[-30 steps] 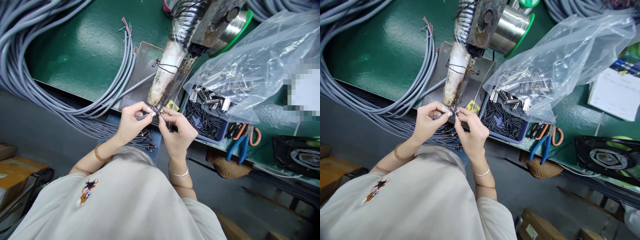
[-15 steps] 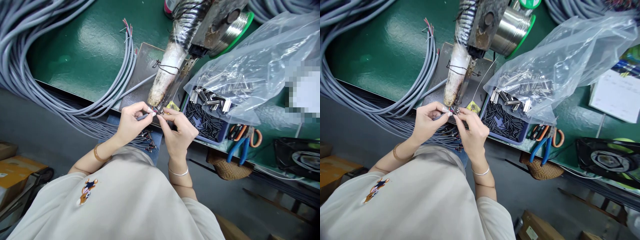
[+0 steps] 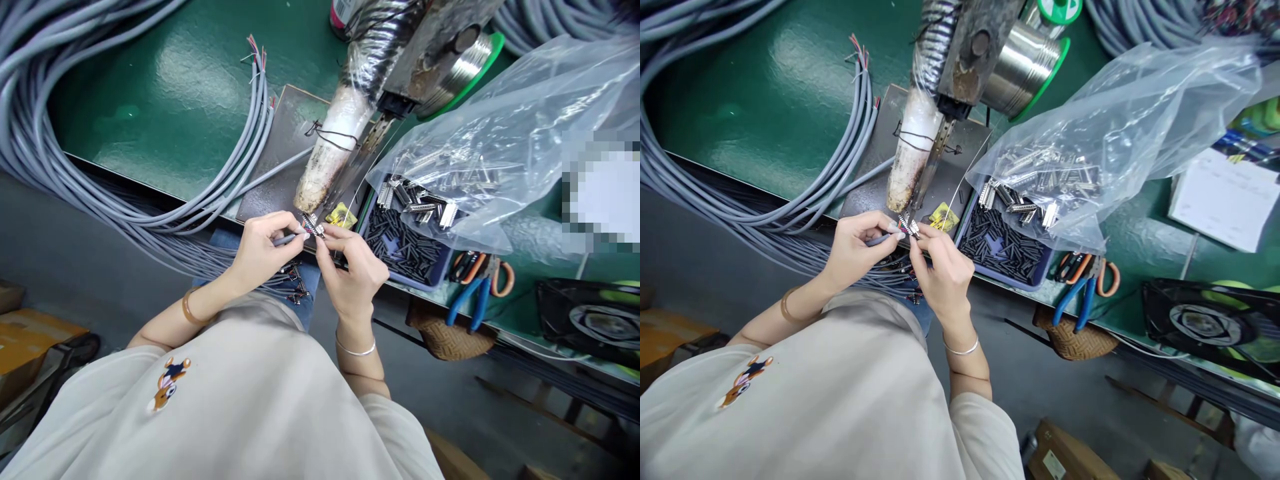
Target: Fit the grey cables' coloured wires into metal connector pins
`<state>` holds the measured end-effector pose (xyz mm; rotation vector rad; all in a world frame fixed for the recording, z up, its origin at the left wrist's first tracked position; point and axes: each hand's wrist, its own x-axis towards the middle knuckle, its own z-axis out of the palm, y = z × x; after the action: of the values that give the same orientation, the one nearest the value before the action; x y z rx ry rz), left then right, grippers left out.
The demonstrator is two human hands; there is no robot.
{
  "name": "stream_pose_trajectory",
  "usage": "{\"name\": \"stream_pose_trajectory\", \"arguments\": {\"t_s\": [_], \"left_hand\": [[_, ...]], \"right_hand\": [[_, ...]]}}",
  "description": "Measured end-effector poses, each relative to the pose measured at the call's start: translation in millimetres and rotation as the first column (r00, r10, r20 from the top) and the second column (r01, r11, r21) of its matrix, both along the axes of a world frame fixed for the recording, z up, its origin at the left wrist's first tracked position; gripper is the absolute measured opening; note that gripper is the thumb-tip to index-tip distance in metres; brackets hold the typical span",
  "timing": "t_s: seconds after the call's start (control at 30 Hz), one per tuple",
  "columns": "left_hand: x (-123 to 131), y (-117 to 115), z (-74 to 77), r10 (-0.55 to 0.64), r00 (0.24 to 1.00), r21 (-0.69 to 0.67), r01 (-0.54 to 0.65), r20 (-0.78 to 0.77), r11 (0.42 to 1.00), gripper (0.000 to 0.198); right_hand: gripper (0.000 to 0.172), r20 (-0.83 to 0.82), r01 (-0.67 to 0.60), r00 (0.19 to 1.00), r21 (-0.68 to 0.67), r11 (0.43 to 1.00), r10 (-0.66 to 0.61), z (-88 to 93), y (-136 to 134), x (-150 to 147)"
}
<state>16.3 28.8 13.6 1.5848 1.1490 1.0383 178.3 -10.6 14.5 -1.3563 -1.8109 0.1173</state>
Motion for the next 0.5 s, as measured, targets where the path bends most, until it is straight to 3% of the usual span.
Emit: {"name": "stream_pose_trajectory", "arguments": {"t_s": [0.37,0.5], "left_hand": [[-0.7,-7.8,0.0,-0.031,0.998,0.141,0.039,-0.056,0.989,0.011],[0.1,-14.0,-3.9,0.004,0.999,0.102,-0.001,-0.034,0.995,0.007]], "right_hand": [[0.01,0.115,0.041,0.992,0.094,0.995,-0.052,-5.3,-9.4,0.1],[0.009,0.093,0.063,0.993,0.087,0.994,-0.071,-10.5,-13.9,-0.8]]}}
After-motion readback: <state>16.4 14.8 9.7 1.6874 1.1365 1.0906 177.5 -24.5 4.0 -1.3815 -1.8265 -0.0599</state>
